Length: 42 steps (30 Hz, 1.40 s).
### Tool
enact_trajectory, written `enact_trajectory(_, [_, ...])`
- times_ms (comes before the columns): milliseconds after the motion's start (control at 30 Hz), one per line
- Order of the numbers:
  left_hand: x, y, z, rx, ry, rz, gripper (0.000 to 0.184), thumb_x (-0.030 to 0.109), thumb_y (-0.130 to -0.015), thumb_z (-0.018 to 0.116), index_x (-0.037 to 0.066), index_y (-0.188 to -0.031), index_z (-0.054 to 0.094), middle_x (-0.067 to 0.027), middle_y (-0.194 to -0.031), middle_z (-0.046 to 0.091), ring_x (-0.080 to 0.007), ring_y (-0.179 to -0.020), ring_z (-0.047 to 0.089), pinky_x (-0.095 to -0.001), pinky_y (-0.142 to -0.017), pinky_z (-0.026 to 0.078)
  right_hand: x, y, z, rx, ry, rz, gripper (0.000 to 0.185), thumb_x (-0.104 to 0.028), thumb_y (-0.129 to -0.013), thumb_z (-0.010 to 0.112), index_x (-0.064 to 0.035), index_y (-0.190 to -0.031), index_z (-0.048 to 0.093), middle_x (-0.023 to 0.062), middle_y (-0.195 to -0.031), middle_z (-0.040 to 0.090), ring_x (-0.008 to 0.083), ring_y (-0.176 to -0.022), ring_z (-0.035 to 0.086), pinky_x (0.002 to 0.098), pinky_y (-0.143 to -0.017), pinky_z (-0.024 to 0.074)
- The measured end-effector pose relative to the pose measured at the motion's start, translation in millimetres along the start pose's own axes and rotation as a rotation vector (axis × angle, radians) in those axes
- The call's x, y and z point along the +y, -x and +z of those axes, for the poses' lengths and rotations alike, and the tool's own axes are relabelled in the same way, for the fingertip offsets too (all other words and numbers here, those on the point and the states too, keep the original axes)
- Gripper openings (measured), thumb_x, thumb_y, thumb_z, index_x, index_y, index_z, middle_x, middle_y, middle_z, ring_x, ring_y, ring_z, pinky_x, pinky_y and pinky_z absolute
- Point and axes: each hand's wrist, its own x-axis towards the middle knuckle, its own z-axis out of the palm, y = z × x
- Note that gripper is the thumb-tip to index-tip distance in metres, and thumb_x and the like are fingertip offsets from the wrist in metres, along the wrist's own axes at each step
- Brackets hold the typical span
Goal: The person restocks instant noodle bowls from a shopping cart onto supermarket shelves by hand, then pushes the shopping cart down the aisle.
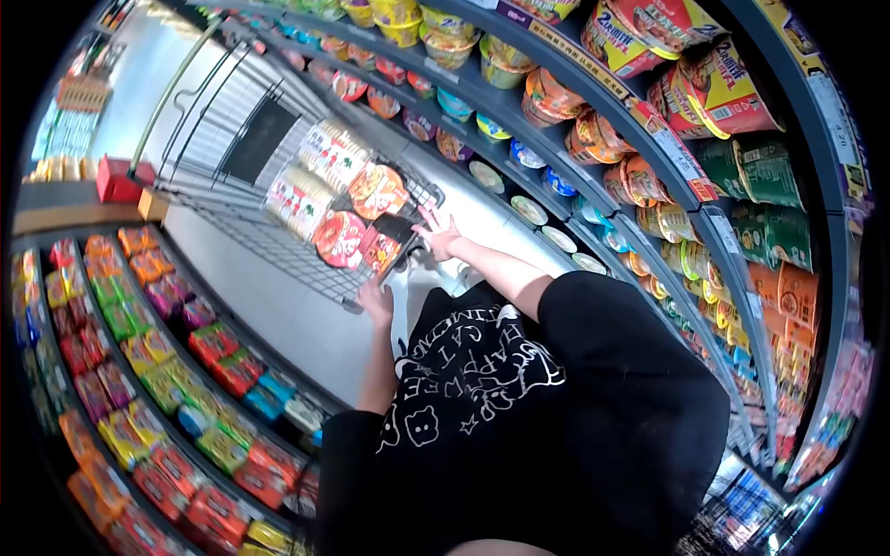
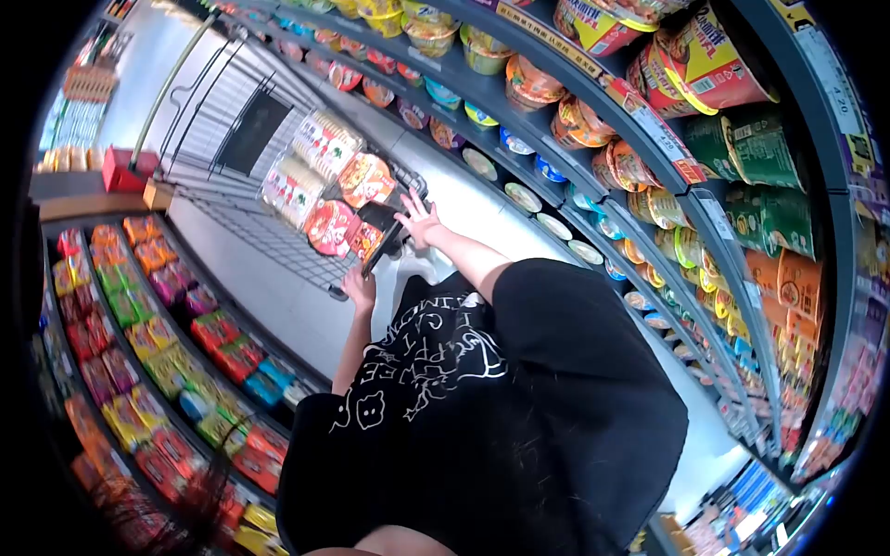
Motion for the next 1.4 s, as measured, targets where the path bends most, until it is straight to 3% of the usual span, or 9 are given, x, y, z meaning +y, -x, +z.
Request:
enact_trajectory(233, [41.1,90.4,13.7,-0.184,0.08,-0.093,0.034,0.016,-0.061,0.059,0.011,-0.096,0.057,-0.0104,-0.089,0.057,-0.0263,-0.088,0.05,-0.0371,-0.084,0.03,36.1,90.5,50.1,0.0,0.04,-0.069,0.078,-0.023,-0.063,0.059,-0.0208,-0.13,0.018,0.0131,-0.136,-0.012,0.0314,-0.123,-0.017,0.0555,-0.095,0.0127])
enact_trajectory(500, [93.3,184.3,37.9,-0.243,0.039,-0.12,0.033,0.017,-0.062,0.059,0.013,-0.095,0.057,-0.0104,-0.089,0.056,-0.0242,-0.091,0.049,-0.0391,-0.086,0.028,70.7,167.1,119.4,0.01,-0.024,0.016,0.09,-0.027,-0.051,0.07,-0.0183,-0.128,0.023,0.017,-0.134,-0.011,0.0339,-0.124,-0.01,0.0551,-0.095,0.0156])
enact_trajectory(967, [173.3,329.8,73.5,-0.376,0.027,-0.249,0.034,0.022,-0.064,0.059,0.018,-0.098,0.057,-0.0089,-0.089,0.058,-0.025,-0.09,0.053,-0.0419,-0.083,0.033,140.2,290.9,238.0,0.046,-0.011,-0.024,0.096,-0.031,-0.05,0.072,-0.0186,-0.129,0.019,0.0184,-0.134,-0.009,0.0353,-0.124,-0.006,0.0527,-0.096,0.0143])
enact_trajectory(1100, [204.5,356.7,84.0,-0.272,-0.363,-0.456,0.046,0.03,-0.063,0.057,0.018,-0.107,0.05,-0.01,-0.104,0.051,-0.0263,-0.103,0.042,-0.0465,-0.093,0.021,157.0,328.5,250.5,0.131,0.094,-0.274,0.095,-0.028,-0.054,0.069,-0.0184,-0.13,0.012,0.0156,-0.136,-0.003,0.0346,-0.125,-0.004,0.0548,-0.095,0.0152])
enact_trajectory(1167, [203.0,362.1,75.3,-0.373,-0.302,-0.517,0.055,0.03,-0.063,0.057,0.017,-0.114,0.043,-0.0104,-0.113,0.043,-0.0262,-0.111,0.034,-0.0465,-0.097,0.015,155.5,346.1,246.1,0.066,0.174,-0.3,0.092,-0.026,-0.058,0.066,-0.0179,-0.131,0.01,0.0115,-0.137,-0.002,0.0318,-0.125,-0.004,0.0547,-0.095,0.0151])
enact_trajectory(1200, [204.7,369.5,69.3,-0.392,-0.304,-0.496,0.057,0.03,-0.063,0.057,0.017,-0.116,0.04,-0.0104,-0.115,0.041,-0.0261,-0.112,0.032,-0.0473,-0.097,0.015,156.5,352.0,251.4,0.119,0.263,-0.323,0.089,-0.038,-0.059,0.063,-0.0145,-0.13,0.015,0.0139,-0.135,0.007,0.034,-0.123,0.01,0.0517,-0.095,0.0188])
enact_trajectory(1233, [208.4,374.3,63.6,-0.4,-0.302,-0.474,0.06,0.029,-0.063,0.058,0.017,-0.118,0.037,-0.0104,-0.117,0.04,-0.0259,-0.114,0.03,-0.0481,-0.097,0.015,155.0,353.2,251.9,0.078,0.251,-0.315,0.082,-0.033,-0.059,0.063,-0.0093,-0.127,0.022,0.0135,-0.134,0.01,0.0326,-0.123,0.01,0.0501,-0.096,0.0189])
enact_trajectory(1333, [214.1,390.6,60.9,-0.394,-0.252,-0.501,0.065,0.028,-0.063,0.06,0.016,-0.12,0.033,-0.0109,-0.121,0.035,-0.026,-0.118,0.025,-0.0481,-0.094,0.022,152.0,349.4,258.3,0.012,0.145,-0.285,0.076,-0.03,-0.059,0.062,-0.0034,-0.123,0.029,0.0133,-0.134,0.011,0.0317,-0.123,0.01,0.0481,-0.096,0.0208])
enact_trajectory(1400, [217.9,401.8,60.6,-0.411,-0.267,-0.48,0.067,0.027,-0.062,0.062,0.014,-0.12,0.032,-0.0111,-0.121,0.033,-0.0262,-0.118,0.025,-0.0467,-0.09,0.03,153.6,357.0,264.0,-0.105,0.144,-0.199,0.071,-0.027,-0.065,0.057,-0.0063,-0.125,0.025,0.0045,-0.137,0.004,0.0224,-0.126,0.001,0.0502,-0.097,0.0179])
